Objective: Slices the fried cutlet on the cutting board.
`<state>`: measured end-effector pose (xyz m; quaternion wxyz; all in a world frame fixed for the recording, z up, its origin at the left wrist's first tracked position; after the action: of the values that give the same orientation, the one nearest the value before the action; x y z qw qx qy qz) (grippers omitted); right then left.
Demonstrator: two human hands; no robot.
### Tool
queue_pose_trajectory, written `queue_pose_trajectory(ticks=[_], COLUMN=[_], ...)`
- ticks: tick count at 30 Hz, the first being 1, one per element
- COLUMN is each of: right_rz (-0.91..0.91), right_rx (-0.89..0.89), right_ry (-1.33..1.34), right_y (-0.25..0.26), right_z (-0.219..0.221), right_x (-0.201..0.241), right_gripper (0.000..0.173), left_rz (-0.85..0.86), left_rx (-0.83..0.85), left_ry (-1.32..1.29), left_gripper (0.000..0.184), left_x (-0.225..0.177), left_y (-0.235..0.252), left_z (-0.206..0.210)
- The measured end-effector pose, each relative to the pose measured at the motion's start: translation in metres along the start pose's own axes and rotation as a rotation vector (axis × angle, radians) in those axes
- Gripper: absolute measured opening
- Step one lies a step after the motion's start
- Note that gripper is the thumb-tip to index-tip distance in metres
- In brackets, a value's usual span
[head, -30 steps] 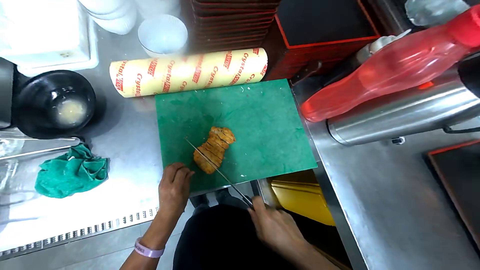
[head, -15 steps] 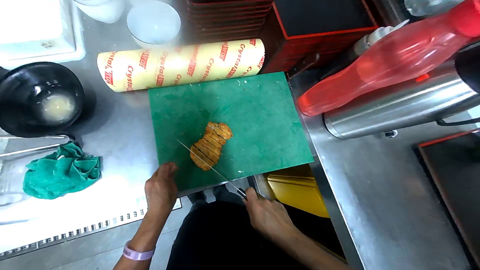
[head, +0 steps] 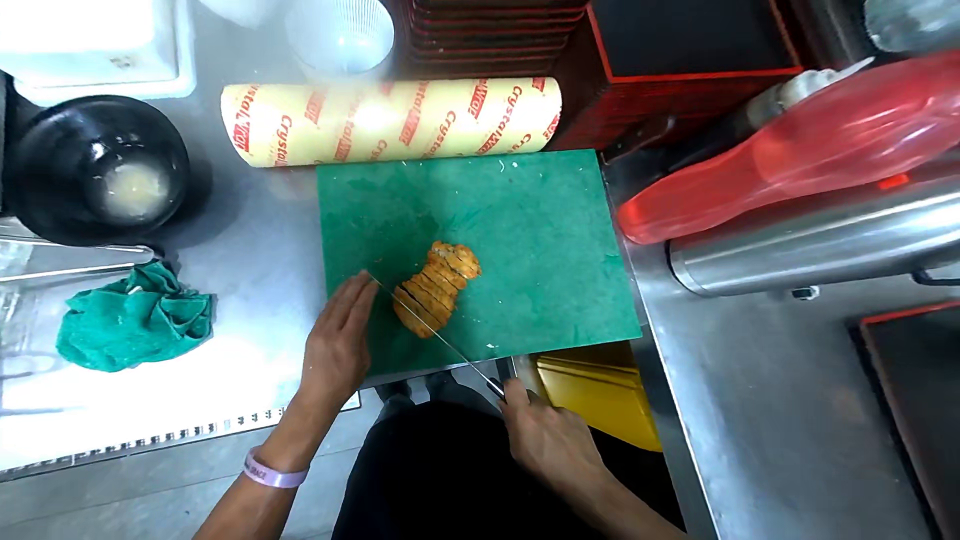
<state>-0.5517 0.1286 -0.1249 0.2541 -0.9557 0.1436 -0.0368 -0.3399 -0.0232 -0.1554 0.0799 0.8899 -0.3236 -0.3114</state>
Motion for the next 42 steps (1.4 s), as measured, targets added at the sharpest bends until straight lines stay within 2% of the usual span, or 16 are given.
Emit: queue_pose_trajectory(ticks=[2, 5, 10, 13, 19, 22, 24, 27, 30, 33, 38, 41, 42], right_rz=[0.007, 0.012, -0.026, -0.034, 0.036, 0.059, 0.088, 0.090, 0.102, 0.081, 0.094, 0.079, 0.116], right_rx=[-0.019, -0.030, -0.088, -0.090, 0.220, 0.210, 0.322, 0.357, 0.404, 0.351, 0.263, 0.055, 0.099], right_ry=[-0.028, -0.066, -0.101, -0.094, -0.062, -0.026, -0.033, -0.027, -0.044, -0.068, -0.050, -0.071, -0.060], right_y=[-0.002, -0.001, 0.003, 0.013, 0.023, 0.027, 0.027, 0.025, 0.020, 0.018, 0.002, -0.032, -0.049], right_z=[-0.004, -0.009, -0.009, -0.001, 0.012, 0.018, 0.016, 0.010, -0.001, -0.006, 0.013, 0.031, 0.036], right_x=[0.002, 0.003, 0.001, 0.001, 0.001, 0.005, 0.005, 0.006, 0.009, 0.007, -0.015, -0.045, -0.059], right_gripper=[0.026, 0.024, 0.021, 0.020, 0.028, 0.031, 0.034, 0.035, 0.034, 0.030, 0.034, 0.025, 0.025], left_rz=[0.134, 0.213, 0.190, 0.161, 0.121, 0.155, 0.185, 0.307, 0.485, 0.567, 0.554, 0.533, 0.525], left_rx=[0.051, 0.084, 0.053, 0.119, 0.190, 0.204, 0.270, 0.359, 0.369, 0.395, 0.416, 0.403, 0.393], left_ry=[0.047, 0.087, 0.082, 0.112, 0.133, 0.147, 0.128, 0.052, -0.025, -0.042, 0.032, 0.088, 0.096], left_gripper=[0.045, 0.048, 0.045, 0.049, 0.051, 0.045, 0.040, 0.050, 0.034, 0.026, 0.028, 0.031, 0.032], left_x=[-0.003, 0.000, 0.003, 0.009, 0.007, 0.010, 0.008, -0.004, -0.020, -0.027, -0.027, -0.029, -0.029], left_y=[0.002, -0.001, -0.004, -0.006, 0.000, 0.006, 0.013, 0.026, 0.043, 0.055, 0.061, 0.058, 0.055], left_z=[0.014, 0.028, 0.030, 0.035, 0.031, 0.028, 0.023, 0.024, 0.028, 0.032, 0.035, 0.035, 0.035])
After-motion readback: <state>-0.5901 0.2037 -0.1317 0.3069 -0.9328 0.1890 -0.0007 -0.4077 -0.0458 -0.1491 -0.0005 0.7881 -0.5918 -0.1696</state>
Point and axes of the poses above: each hand's wrist, its own y-axis towards the middle knuckle, its own z-axis out of the palm, x = y × z, the point moved 6 cm from there along y, towards the middle knuckle, and after that the axes turned 6 degrees about z, right-handed, at the moved point
